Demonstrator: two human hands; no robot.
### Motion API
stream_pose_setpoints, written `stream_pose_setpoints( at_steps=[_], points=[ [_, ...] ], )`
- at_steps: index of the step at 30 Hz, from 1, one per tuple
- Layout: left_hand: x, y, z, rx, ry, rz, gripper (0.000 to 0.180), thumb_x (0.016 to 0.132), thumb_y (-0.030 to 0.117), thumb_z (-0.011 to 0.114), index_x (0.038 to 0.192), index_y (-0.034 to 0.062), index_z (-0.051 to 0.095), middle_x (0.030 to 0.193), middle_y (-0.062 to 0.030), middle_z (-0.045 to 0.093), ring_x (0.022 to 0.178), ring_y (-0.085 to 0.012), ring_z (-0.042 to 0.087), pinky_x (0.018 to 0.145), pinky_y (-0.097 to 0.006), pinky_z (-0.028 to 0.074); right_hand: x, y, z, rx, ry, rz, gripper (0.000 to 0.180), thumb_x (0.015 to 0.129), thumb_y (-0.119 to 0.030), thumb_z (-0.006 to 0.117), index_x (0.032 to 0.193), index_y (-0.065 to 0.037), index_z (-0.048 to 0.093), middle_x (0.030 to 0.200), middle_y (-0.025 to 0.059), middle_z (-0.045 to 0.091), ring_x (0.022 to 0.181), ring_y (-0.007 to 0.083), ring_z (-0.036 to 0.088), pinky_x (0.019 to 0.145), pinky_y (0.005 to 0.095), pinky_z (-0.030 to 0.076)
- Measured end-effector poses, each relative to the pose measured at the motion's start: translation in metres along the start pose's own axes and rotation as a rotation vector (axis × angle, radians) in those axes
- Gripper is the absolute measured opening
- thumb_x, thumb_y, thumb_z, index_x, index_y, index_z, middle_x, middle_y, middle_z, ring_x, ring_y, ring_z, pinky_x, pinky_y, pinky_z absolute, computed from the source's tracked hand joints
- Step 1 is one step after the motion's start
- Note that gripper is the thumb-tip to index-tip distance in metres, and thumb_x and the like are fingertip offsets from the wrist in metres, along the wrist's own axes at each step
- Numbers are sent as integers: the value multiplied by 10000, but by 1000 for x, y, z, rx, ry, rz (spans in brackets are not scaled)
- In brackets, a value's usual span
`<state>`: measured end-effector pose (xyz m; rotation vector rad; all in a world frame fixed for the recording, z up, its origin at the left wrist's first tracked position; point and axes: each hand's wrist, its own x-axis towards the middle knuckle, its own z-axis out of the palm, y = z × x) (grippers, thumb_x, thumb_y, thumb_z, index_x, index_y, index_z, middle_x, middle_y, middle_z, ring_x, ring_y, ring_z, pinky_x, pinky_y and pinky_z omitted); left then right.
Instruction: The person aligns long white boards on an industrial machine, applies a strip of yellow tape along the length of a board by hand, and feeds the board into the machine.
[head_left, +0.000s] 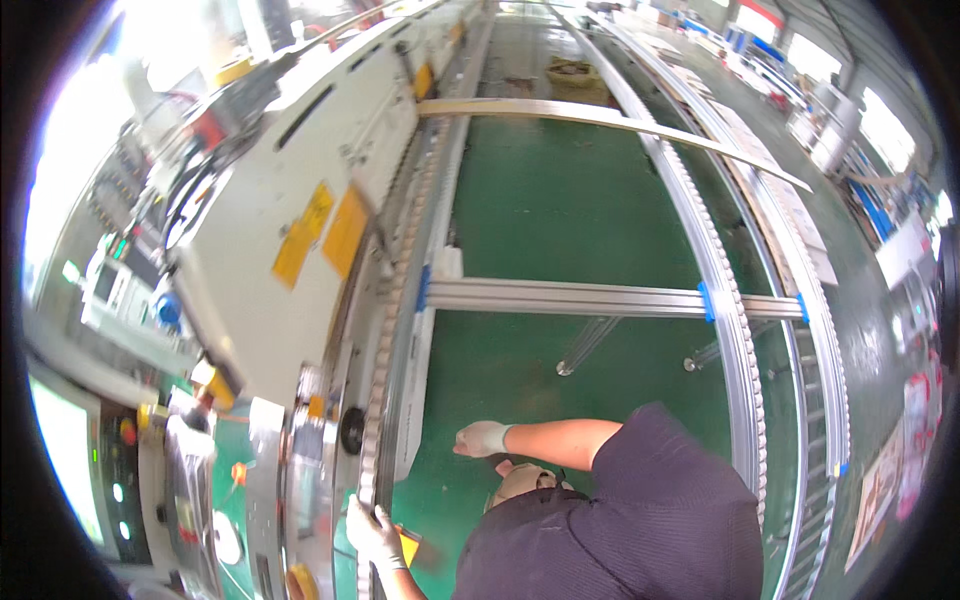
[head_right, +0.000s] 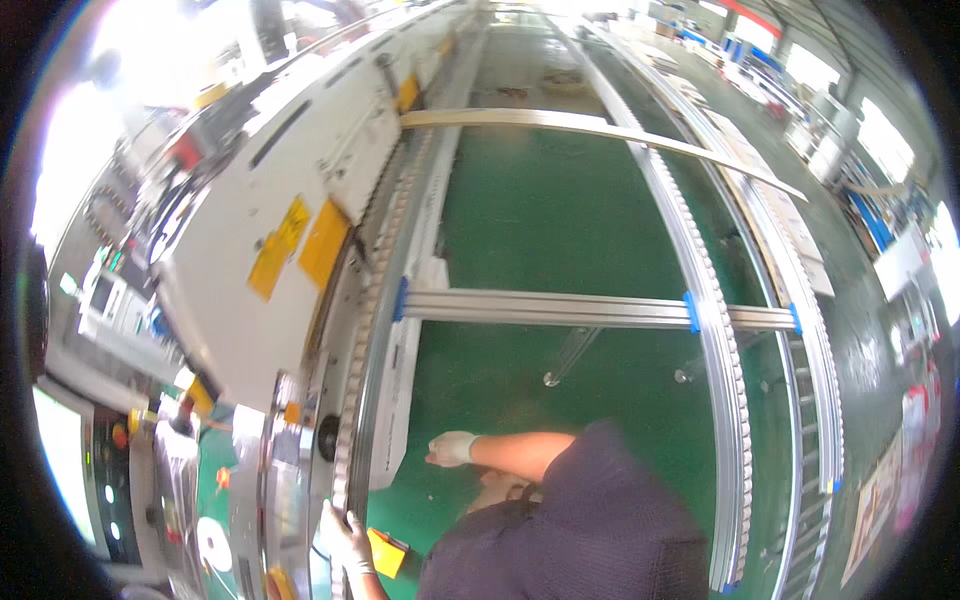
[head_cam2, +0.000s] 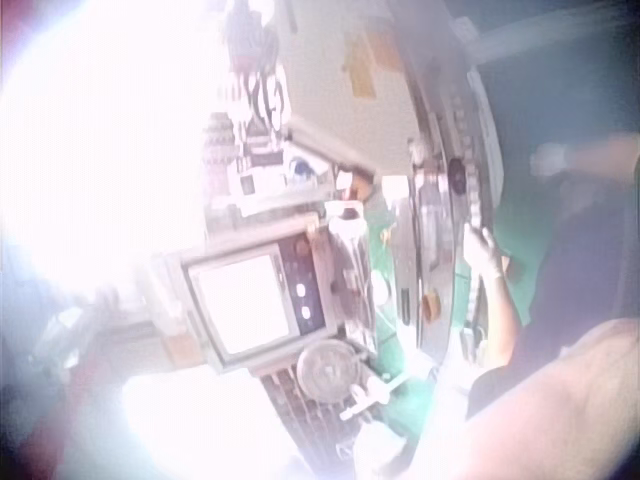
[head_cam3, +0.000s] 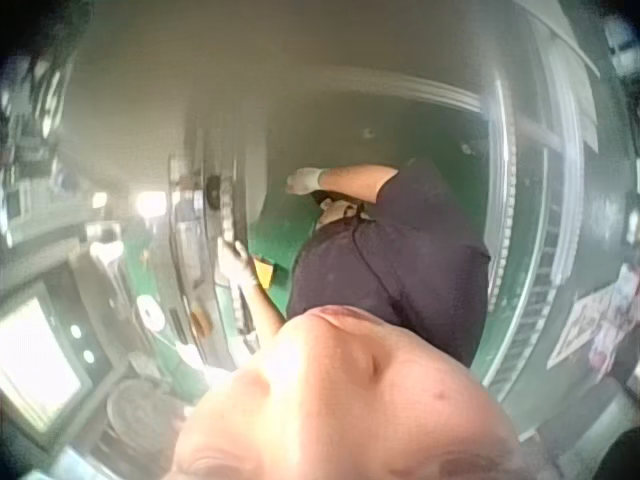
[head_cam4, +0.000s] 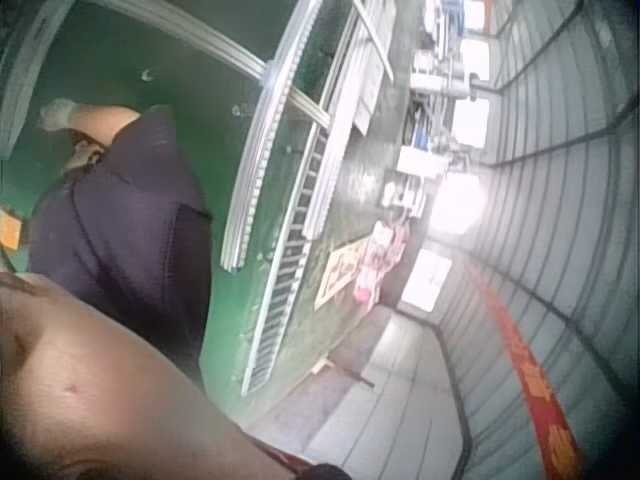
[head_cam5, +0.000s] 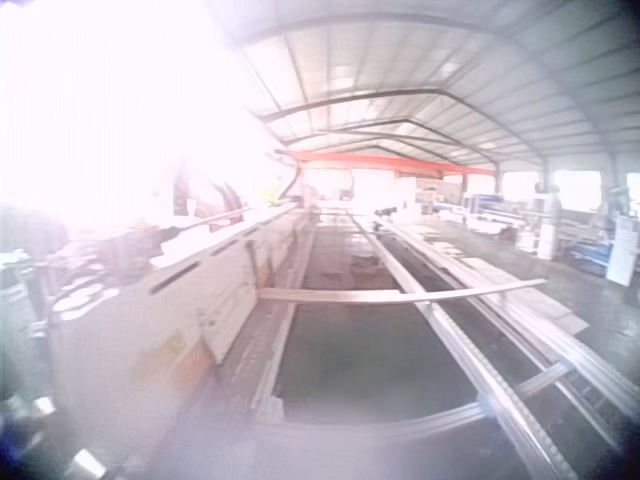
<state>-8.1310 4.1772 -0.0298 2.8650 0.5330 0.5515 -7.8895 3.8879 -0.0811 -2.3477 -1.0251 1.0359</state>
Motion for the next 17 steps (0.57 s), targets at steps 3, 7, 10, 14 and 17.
stream_pose_setpoints(
  at_steps=[3,7,10,14,17],
  points=[
    [-71,-18,-32,-62,16,-93,611,982,219,712,1521,-11,539,1499,-234,596,1376,-446,552,1191,-528,406,-21,-64,13,137,138,-94,448,1082,-441,522,1113,-54,746,1134,214,761,1073,448,715,919,516,561],
    [-199,-11,-99,-360,56,-275,444,1032,195,636,1433,4,631,1389,-218,680,1305,-422,626,1156,-508,457,-44,-173,72,163,108,-383,387,1084,-400,524,1119,-80,738,1081,156,769,1032,396,716,894,484,563],
    [-299,-18,-124,-644,-88,-641,399,1058,247,626,1370,3,673,1327,-203,726,1279,-369,668,1136,-451,493,-70,-256,136,332,116,-588,277,1066,-308,617,1157,-101,776,1044,143,775,949,363,741,858,407,586],
    [-426,-44,-155,-619,-189,-976,440,1106,311,571,1384,-19,658,1351,-217,715,1305,-371,656,1140,-436,496,-92,-358,213,178,-67,-828,217,1038,-224,674,1167,-89,785,1058,154,784,969,336,762,873,399,598],
    [-505,-52,-175,-655,16,-1119,502,1103,380,586,1405,-16,650,1417,-241,676,1325,-380,646,1149,-439,490,-88,-424,258,69,-252,-965,212,1022,-205,703,1161,-68,786,1081,183,790,1044,325,775,925,421,607]
  ],
)
